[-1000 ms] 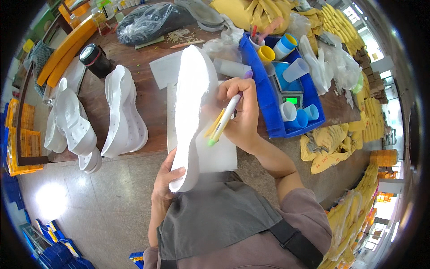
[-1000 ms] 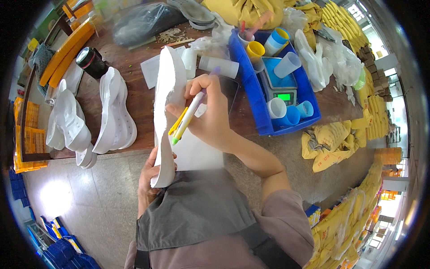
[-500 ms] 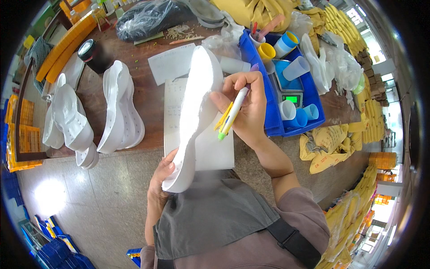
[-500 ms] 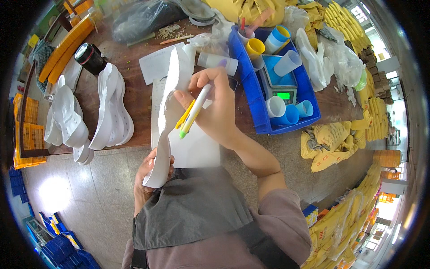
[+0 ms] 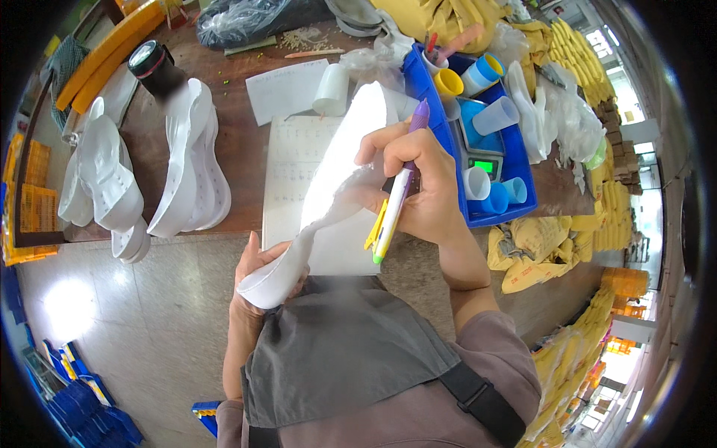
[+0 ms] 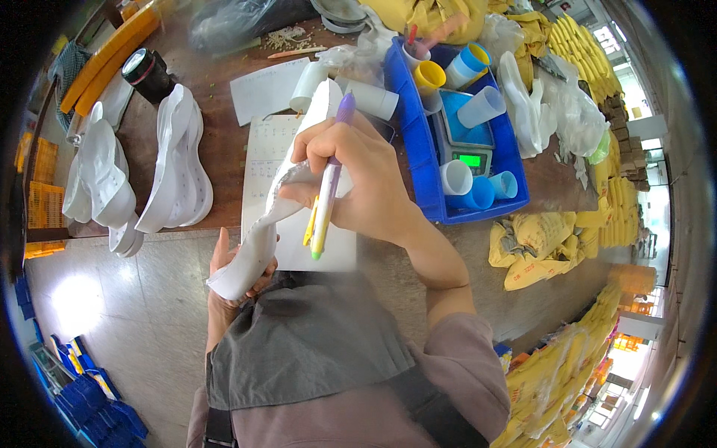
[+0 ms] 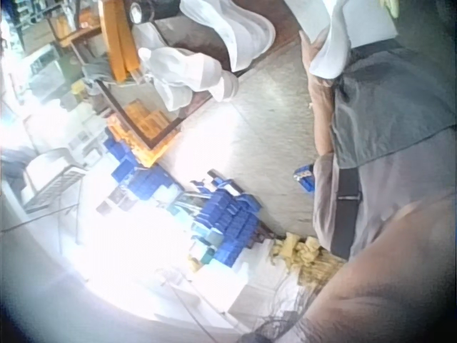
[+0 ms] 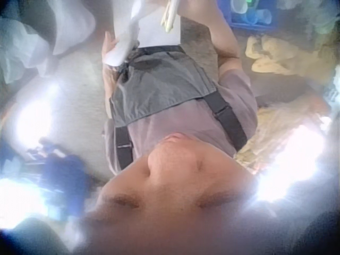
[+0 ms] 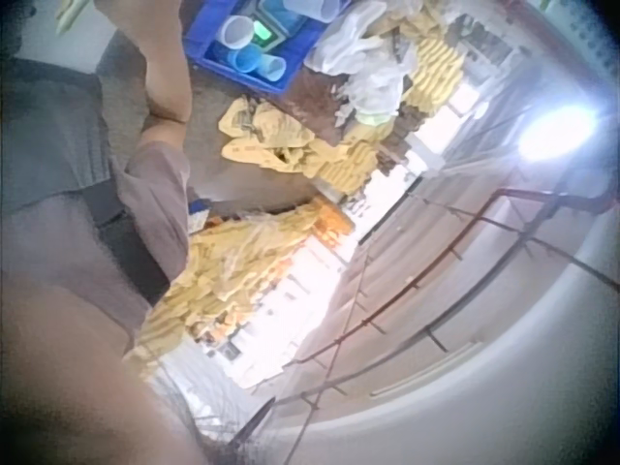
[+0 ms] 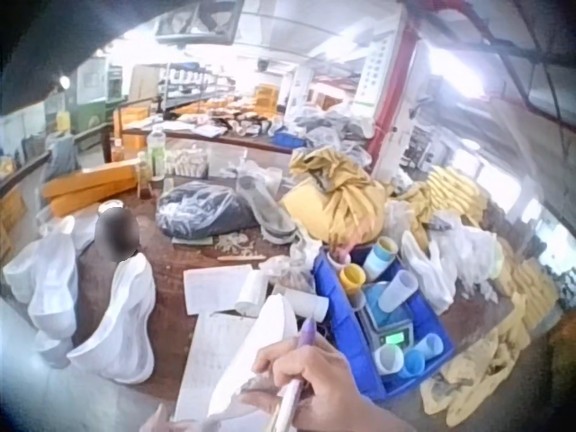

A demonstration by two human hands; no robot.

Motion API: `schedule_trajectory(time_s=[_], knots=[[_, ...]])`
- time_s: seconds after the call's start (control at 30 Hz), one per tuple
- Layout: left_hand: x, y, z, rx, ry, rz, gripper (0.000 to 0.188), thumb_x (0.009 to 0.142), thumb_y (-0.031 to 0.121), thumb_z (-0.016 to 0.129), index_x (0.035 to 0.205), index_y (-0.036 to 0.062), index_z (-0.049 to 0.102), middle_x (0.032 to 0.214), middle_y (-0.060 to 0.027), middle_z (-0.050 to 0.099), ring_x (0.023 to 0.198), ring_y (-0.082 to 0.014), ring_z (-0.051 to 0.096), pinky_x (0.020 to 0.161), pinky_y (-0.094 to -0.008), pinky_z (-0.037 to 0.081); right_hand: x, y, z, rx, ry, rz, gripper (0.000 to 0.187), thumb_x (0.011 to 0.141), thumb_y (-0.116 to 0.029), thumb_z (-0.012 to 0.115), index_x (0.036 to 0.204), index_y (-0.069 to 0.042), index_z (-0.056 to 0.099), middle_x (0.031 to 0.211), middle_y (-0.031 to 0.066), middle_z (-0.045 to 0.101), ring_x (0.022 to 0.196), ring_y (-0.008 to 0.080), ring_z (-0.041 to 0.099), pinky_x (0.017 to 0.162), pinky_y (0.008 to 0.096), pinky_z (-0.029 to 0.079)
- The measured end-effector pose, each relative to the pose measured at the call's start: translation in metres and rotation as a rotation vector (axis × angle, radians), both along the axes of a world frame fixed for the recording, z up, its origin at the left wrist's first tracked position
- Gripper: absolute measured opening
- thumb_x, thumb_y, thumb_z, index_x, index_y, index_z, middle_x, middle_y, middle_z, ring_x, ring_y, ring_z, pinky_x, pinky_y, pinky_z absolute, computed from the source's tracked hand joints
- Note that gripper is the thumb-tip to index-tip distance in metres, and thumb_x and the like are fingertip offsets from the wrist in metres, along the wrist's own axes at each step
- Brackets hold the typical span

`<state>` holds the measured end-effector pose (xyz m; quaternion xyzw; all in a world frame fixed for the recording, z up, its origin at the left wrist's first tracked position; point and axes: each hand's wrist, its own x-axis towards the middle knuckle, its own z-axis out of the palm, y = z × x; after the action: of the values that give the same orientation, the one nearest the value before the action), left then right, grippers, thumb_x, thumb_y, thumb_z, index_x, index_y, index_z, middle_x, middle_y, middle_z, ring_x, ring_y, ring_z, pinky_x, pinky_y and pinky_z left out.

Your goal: The person picks up white shoe insoles one at a time, places them on a digital scale, and records the weight on a clipboard. After weighing several insoles, the person walks to a machine control panel and enters data using a stylus.

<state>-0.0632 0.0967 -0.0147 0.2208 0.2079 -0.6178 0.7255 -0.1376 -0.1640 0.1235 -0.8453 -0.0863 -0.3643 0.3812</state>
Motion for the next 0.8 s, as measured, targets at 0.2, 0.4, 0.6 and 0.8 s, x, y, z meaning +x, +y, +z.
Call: schedule_trajectory(time_s=[0.2, 0.4, 0.6, 0.8], knots=[[0.003, 0.004, -0.007, -0.158, -0.056, -0.053, 0.1, 0.099, 0.079, 0.027, 0.135, -0.0099, 0.055, 0.085, -0.028, 0.064, 0.051, -0.028, 0.059, 0.035, -0.0295, 0.046, -0.005, 0.008, -0.002, 0.172, 0.125, -0.111, 0.035, 0.082, -0.007, 0.087, 0.087, -0.008, 0.052, 0.086, 0.0055, 0.068, 0.074, 0.0155, 0.059, 0.065, 0.028, 0.048], [0.004, 0.004, -0.007, -0.276, 0.049, -0.025, 0.103, 0.099, 0.08, 0.025, 0.135, -0.0128, 0.053, 0.084, -0.03, 0.062, 0.048, -0.0248, 0.058, 0.032, -0.0278, 0.044, 0.002, 0.01, -0.001, 0.153, 0.153, -0.17, 0.032, 0.091, -0.002, 0.079, 0.09, -0.008, 0.048, 0.086, 0.006, 0.07, 0.074, 0.0064, 0.057, 0.068, 0.0212, 0.047], [0.008, 0.003, -0.019, -0.427, 0.061, -0.048, 0.106, 0.098, 0.081, 0.032, 0.139, -0.0163, 0.045, 0.084, -0.0319, 0.062, 0.044, -0.0215, 0.058, 0.028, -0.0232, 0.042, 0.006, 0.015, 0.009, 0.239, 0.234, -0.18, 0.032, 0.095, -0.006, 0.078, 0.086, -0.008, 0.047, 0.081, 0.0061, 0.071, 0.078, 0.0103, 0.068, 0.068, 0.0224, 0.051], [-0.001, -0.002, -0.008, -0.318, -0.111, 0.093, 0.095, 0.103, 0.074, 0.03, 0.144, -0.009, 0.047, 0.114, -0.0295, 0.067, 0.083, -0.0308, 0.073, 0.064, -0.0334, 0.061, 0.004, 0.009, -0.001, 0.329, 0.197, -0.156, 0.032, 0.096, -0.003, 0.075, 0.086, -0.008, 0.045, 0.083, 0.0064, 0.069, 0.08, 0.0132, 0.071, 0.072, 0.0243, 0.054]])
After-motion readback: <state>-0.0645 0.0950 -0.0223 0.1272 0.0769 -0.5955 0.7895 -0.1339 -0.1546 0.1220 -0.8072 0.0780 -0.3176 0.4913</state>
